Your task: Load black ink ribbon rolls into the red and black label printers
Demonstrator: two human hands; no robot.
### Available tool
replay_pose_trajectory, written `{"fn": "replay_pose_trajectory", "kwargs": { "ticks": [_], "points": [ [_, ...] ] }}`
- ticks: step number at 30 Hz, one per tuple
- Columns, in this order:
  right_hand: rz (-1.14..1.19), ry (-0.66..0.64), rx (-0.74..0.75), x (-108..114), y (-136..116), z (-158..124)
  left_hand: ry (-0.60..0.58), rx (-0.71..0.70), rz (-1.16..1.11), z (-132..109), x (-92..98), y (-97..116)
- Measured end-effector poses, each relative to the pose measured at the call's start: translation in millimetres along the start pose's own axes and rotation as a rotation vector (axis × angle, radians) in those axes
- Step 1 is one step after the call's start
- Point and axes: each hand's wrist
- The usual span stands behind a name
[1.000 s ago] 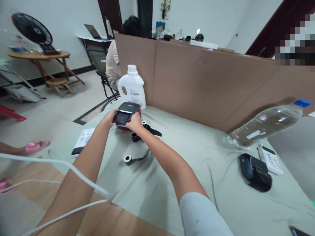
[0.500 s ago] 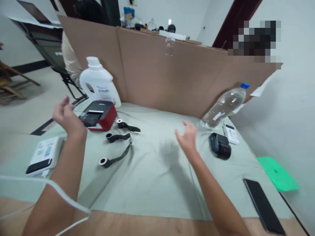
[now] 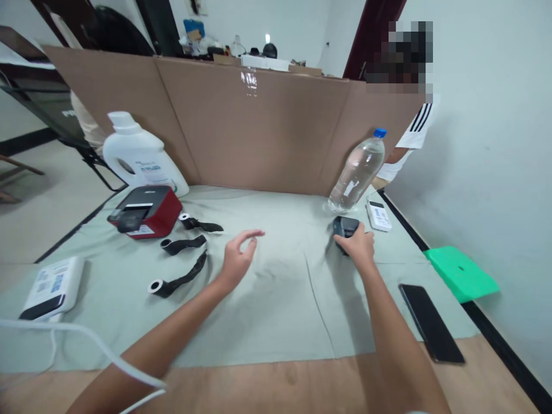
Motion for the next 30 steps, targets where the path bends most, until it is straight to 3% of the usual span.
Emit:
{"fn": "replay_pose_trajectory", "kwargs": {
  "ticks": [4,8,12,21,26,30],
  "points": [
    [0.035,-0.074,0.254,-19.5,-58.8,-72.9,-0.139,0.159,0.1,-18.1,-21.1,-26.9],
    [0.087,-0.125,0.368,-43.1,-110.5,-133.8,-0.236,0.078,0.35,-14.7,-11.4,-41.4],
    [0.047,-0.114,0.389,-57.3,-128.3,-160.3,-0.329,0.014,0.447,-13.4,-3.0,-50.5],
    [0.014,-0.135,0.404,-61.8,-123.8,-178.6,-0.364,0.032,0.437,-20.8,-4.0,-63.7],
    [0.246,-0.238,0.474,-60.8,-98.9,-145.0,-0.361,0.045,0.485,-22.5,-5.1,-67.4],
    [0.537,-0.271,0.562,-75.9,-72.8,-117.1,-0.378,0.003,0.593,-23.4,-4.6,-67.3]
  ]
}}
Point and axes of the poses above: each hand's wrist, its own z-axis towards the middle knuckle, its own x-axis out of the back of the hand, y = z × x
